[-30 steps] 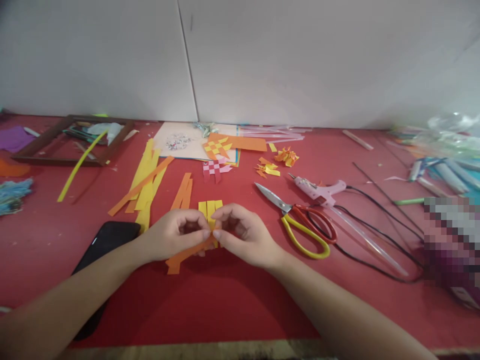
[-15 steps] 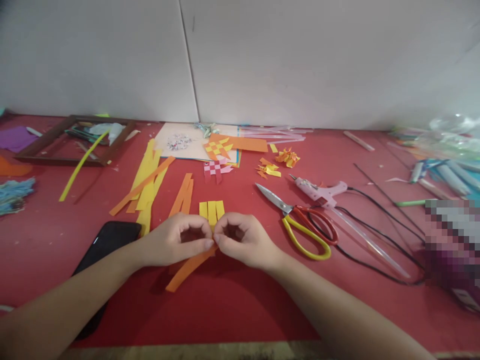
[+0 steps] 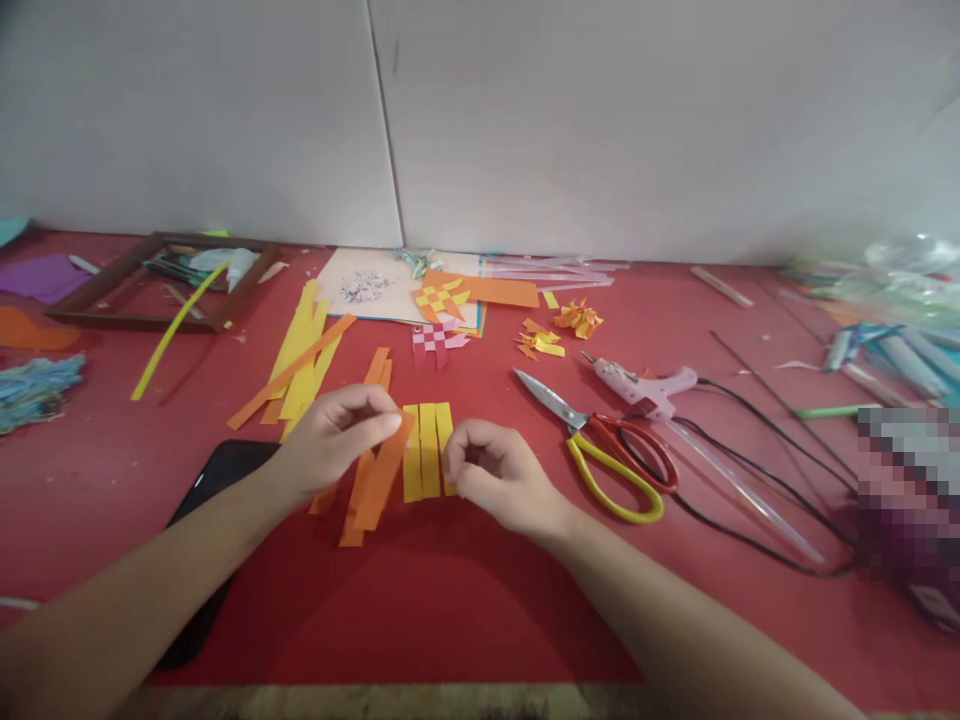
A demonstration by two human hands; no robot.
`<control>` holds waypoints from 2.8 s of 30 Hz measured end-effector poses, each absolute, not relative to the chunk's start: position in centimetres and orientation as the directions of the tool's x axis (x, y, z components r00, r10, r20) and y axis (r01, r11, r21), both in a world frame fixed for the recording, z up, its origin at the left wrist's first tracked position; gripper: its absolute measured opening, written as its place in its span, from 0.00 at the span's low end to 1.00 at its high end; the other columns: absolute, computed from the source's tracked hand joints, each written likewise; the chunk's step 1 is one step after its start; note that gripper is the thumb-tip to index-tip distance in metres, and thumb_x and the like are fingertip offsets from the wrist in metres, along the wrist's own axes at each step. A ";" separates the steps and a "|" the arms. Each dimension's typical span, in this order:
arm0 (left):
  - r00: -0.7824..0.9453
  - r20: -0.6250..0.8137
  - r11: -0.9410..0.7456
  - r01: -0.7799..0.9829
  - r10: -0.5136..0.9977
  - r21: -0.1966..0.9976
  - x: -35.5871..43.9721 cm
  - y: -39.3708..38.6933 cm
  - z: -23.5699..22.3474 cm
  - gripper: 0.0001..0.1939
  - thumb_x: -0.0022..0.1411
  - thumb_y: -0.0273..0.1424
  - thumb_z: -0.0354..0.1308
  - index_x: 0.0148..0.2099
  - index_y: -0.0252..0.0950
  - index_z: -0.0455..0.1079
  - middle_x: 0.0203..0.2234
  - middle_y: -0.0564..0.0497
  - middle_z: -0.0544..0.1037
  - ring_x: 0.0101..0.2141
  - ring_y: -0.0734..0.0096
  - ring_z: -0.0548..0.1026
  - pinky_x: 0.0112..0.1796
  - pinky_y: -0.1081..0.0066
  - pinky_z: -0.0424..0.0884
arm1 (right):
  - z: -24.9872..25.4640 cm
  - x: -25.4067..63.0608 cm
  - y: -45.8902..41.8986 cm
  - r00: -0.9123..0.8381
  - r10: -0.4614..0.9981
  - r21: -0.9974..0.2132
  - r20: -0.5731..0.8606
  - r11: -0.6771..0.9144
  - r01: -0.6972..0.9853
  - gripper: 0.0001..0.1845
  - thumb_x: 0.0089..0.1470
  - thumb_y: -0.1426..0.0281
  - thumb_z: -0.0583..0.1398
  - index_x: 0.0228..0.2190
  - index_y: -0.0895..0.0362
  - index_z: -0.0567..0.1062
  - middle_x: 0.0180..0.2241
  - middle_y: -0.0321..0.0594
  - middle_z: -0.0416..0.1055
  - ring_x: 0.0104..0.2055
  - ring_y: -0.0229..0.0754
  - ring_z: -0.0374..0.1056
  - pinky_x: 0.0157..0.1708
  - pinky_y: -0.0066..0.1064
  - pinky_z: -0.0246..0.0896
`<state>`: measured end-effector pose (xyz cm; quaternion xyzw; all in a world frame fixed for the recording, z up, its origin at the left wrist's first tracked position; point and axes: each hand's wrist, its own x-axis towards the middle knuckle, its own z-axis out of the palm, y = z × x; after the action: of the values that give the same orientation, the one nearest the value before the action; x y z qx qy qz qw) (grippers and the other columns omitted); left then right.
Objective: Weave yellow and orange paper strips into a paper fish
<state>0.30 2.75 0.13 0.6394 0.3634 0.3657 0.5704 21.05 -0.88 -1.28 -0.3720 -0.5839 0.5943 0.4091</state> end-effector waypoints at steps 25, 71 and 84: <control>0.267 0.225 -0.342 0.574 0.937 0.744 0.0 3.4 -0.9 0.06 0.65 0.31 0.54 0.42 0.38 0.71 0.37 0.49 0.77 0.36 0.66 0.74 0.38 0.64 0.72 | -2.7 21.3 -0.3 -0.260 0.928 -0.695 0.266 0.372 0.615 0.06 0.58 0.68 0.59 0.38 0.54 0.74 0.34 0.40 0.75 0.33 0.39 0.69 0.33 0.32 0.65; 0.359 0.308 -0.439 0.865 0.881 0.245 -1.1 4.2 -2.6 0.18 0.64 0.33 0.54 0.54 0.29 0.65 0.49 0.33 0.73 0.51 0.42 0.68 0.50 0.46 0.66 | -3.8 24.3 1.9 -0.140 0.843 -0.287 0.519 0.326 0.901 0.06 0.58 0.71 0.56 0.34 0.54 0.74 0.41 0.47 0.71 0.47 0.52 0.67 0.46 0.46 0.63; 0.260 0.322 -0.398 0.765 0.910 0.507 -1.1 4.5 -2.0 0.21 0.61 0.19 0.51 0.57 0.35 0.61 0.51 0.39 0.72 0.51 0.56 0.72 0.48 0.55 0.72 | -2.7 22.9 1.3 -0.141 0.813 -0.418 0.565 0.430 0.800 0.05 0.58 0.71 0.57 0.31 0.53 0.74 0.37 0.44 0.74 0.45 0.49 0.70 0.47 0.45 0.63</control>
<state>-1.10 4.46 -1.96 0.7839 0.5341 0.2906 0.1253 22.91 1.29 -2.73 -0.5338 -0.7554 0.0083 0.3800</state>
